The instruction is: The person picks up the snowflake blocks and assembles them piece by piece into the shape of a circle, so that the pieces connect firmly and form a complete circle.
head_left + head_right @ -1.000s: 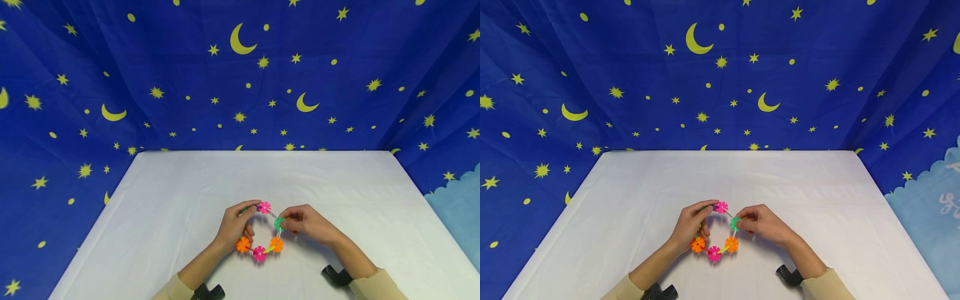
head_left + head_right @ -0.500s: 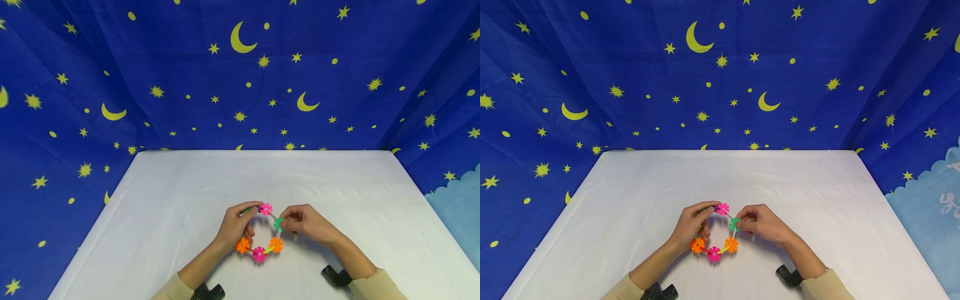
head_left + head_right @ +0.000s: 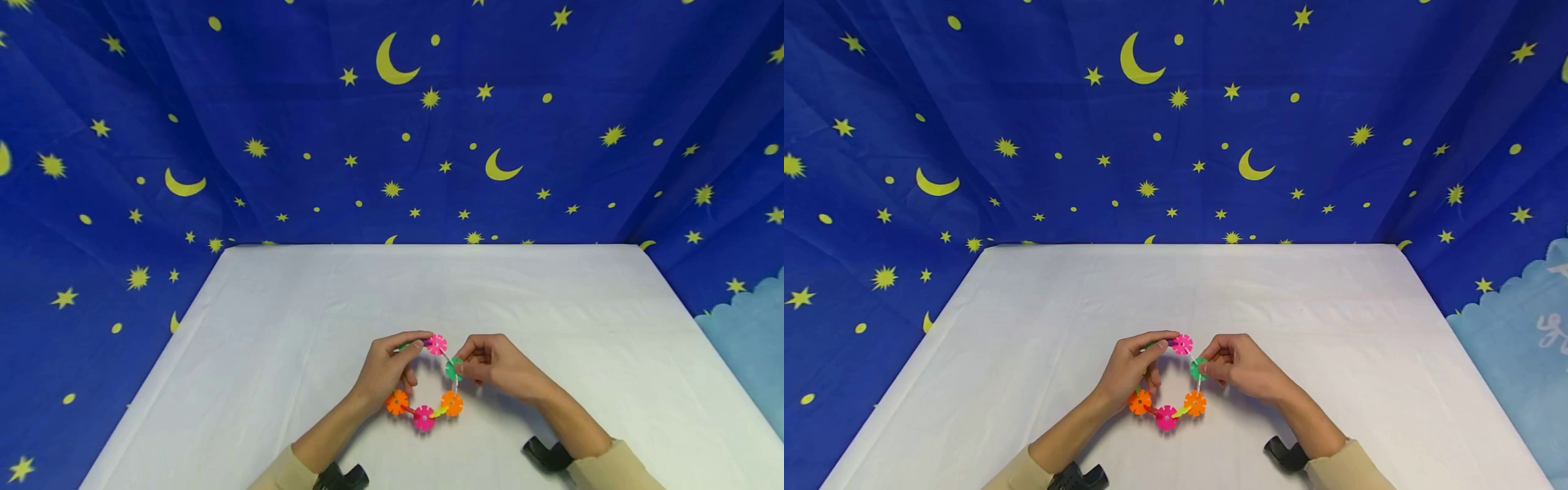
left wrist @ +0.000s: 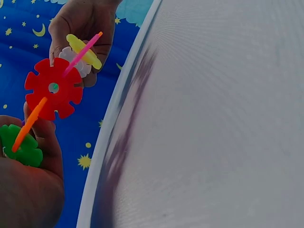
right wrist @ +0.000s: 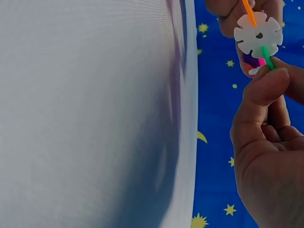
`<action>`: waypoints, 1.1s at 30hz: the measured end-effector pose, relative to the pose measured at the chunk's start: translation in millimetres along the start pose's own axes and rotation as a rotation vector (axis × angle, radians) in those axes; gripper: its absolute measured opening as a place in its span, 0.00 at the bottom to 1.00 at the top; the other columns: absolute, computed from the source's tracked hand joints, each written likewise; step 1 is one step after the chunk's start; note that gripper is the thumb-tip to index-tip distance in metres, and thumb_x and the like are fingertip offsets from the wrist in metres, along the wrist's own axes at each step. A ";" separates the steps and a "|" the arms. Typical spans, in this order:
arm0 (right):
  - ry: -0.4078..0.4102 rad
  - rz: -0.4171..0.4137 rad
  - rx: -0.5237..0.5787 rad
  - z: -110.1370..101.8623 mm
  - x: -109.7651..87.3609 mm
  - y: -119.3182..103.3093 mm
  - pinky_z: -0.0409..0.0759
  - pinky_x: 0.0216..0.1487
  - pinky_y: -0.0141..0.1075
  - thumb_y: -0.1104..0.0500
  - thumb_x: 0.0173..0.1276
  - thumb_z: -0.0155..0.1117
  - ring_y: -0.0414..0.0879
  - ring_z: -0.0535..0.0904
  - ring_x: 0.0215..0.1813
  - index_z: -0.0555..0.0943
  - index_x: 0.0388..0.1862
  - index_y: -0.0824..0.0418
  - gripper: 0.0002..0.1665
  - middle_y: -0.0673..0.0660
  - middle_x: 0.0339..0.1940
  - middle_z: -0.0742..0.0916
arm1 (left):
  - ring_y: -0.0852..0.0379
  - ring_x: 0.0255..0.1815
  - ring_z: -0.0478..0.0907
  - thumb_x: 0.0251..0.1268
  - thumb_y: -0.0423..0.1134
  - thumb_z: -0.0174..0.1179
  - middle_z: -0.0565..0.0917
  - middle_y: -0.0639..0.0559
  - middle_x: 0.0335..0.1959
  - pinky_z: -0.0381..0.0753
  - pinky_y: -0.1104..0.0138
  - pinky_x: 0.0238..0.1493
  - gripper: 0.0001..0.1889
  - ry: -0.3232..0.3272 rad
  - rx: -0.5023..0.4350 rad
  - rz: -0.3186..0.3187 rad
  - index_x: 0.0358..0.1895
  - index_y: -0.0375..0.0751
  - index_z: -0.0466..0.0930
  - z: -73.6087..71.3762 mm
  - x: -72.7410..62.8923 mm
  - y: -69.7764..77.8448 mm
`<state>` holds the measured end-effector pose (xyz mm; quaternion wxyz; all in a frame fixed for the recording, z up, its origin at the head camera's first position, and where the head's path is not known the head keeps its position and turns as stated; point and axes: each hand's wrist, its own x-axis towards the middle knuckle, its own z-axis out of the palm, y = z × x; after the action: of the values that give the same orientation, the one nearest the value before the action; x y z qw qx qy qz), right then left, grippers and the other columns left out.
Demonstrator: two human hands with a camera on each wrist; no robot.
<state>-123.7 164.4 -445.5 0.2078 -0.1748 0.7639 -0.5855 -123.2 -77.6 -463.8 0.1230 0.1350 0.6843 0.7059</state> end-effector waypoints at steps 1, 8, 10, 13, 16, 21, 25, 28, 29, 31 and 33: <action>0.001 -0.001 0.002 0.1 0.1 0.0 0.75 0.23 0.41 0.60 0.66 0.65 0.52 0.75 0.25 0.80 0.40 0.66 0.09 0.68 0.28 0.82 | 0.53 0.08 0.72 0.71 0.44 0.56 0.75 0.37 0.12 0.80 0.58 0.14 0.14 0.001 -0.003 -0.001 0.54 0.46 0.83 0.2 -0.1 0.1; 0.044 0.038 -0.005 -1.5 2.1 -1.7 0.76 0.25 0.41 0.57 0.66 0.66 0.51 0.75 0.25 0.81 0.41 0.65 0.12 0.67 0.29 0.82 | 0.51 0.10 0.73 0.73 0.43 0.54 0.75 0.35 0.14 0.81 0.56 0.17 0.14 0.010 -0.020 -0.038 0.57 0.48 0.81 0.4 0.6 -1.3; 0.065 0.055 0.001 -1.9 3.2 -1.7 0.76 0.25 0.41 0.56 0.65 0.67 0.51 0.75 0.25 0.81 0.41 0.65 0.13 0.68 0.28 0.82 | 0.51 0.11 0.73 0.73 0.41 0.54 0.75 0.33 0.15 0.82 0.56 0.19 0.15 0.016 -0.036 -0.059 0.58 0.46 0.80 1.0 0.5 2.0; 0.089 0.073 0.016 -4.0 5.0 0.6 0.77 0.26 0.42 0.56 0.66 0.66 0.50 0.74 0.25 0.82 0.41 0.65 0.13 0.69 0.28 0.81 | 0.50 0.14 0.75 0.73 0.40 0.54 0.81 0.36 0.26 0.82 0.58 0.20 0.17 0.034 -0.058 -0.071 0.61 0.44 0.77 1.9 1.6 1.7; 0.107 0.083 0.042 -7.3 6.3 4.3 0.79 0.26 0.42 0.56 0.65 0.67 0.49 0.74 0.25 0.81 0.41 0.66 0.14 0.70 0.30 0.82 | 0.46 0.19 0.78 0.72 0.41 0.56 0.80 0.40 0.48 0.83 0.61 0.21 0.21 0.058 -0.110 -0.084 0.65 0.42 0.72 1.6 2.9 0.4; 0.124 0.083 0.083 -10.9 6.5 8.6 0.78 0.24 0.38 0.55 0.66 0.67 0.48 0.74 0.24 0.81 0.42 0.68 0.16 0.71 0.30 0.80 | 0.37 0.29 0.82 0.73 0.42 0.54 0.73 0.34 0.57 0.84 0.57 0.26 0.24 0.062 -0.180 -0.109 0.68 0.39 0.66 -4.2 5.8 -1.8; 0.138 0.096 0.123 -12.4 6.4 11.4 0.76 0.23 0.35 0.57 0.66 0.66 0.46 0.74 0.24 0.80 0.43 0.70 0.16 0.70 0.30 0.80 | 0.34 0.35 0.83 0.74 0.42 0.52 0.75 0.34 0.54 0.84 0.53 0.32 0.25 0.059 -0.183 -0.097 0.70 0.39 0.64 -8.7 7.1 -1.3; 0.171 0.115 0.143 -13.9 7.0 13.1 0.77 0.23 0.34 0.58 0.66 0.65 0.46 0.74 0.23 0.80 0.43 0.71 0.16 0.69 0.30 0.80 | 0.35 0.37 0.83 0.74 0.43 0.52 0.76 0.36 0.54 0.84 0.52 0.35 0.26 0.073 -0.191 -0.107 0.70 0.40 0.63 -11.8 7.9 -0.8; 0.186 0.123 0.148 -14.4 7.2 13.8 0.77 0.23 0.34 0.58 0.66 0.65 0.46 0.74 0.23 0.80 0.43 0.70 0.16 0.69 0.30 0.80 | 0.36 0.37 0.83 0.74 0.42 0.52 0.76 0.36 0.54 0.84 0.52 0.36 0.26 0.082 -0.193 -0.113 0.70 0.39 0.64 -12.7 8.3 -0.5; 0.219 0.135 0.154 -15.5 7.8 14.7 0.77 0.23 0.34 0.58 0.66 0.65 0.46 0.74 0.22 0.80 0.43 0.71 0.15 0.68 0.28 0.81 | 0.40 0.36 0.84 0.73 0.42 0.53 0.77 0.36 0.54 0.84 0.52 0.37 0.25 0.095 -0.194 -0.130 0.70 0.39 0.64 -15.0 9.1 -0.1; 0.247 0.149 0.163 -16.6 8.4 15.9 0.77 0.23 0.33 0.58 0.66 0.65 0.45 0.74 0.22 0.80 0.43 0.71 0.15 0.67 0.27 0.81 | 0.46 0.33 0.85 0.72 0.41 0.54 0.79 0.37 0.54 0.83 0.52 0.38 0.25 0.108 -0.197 -0.158 0.70 0.39 0.65 -17.6 9.9 0.2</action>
<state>-139.9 177.7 -458.1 0.1687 -0.0271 0.7443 -0.6456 -138.8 -90.5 -463.9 0.1537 0.0297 0.6260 0.7640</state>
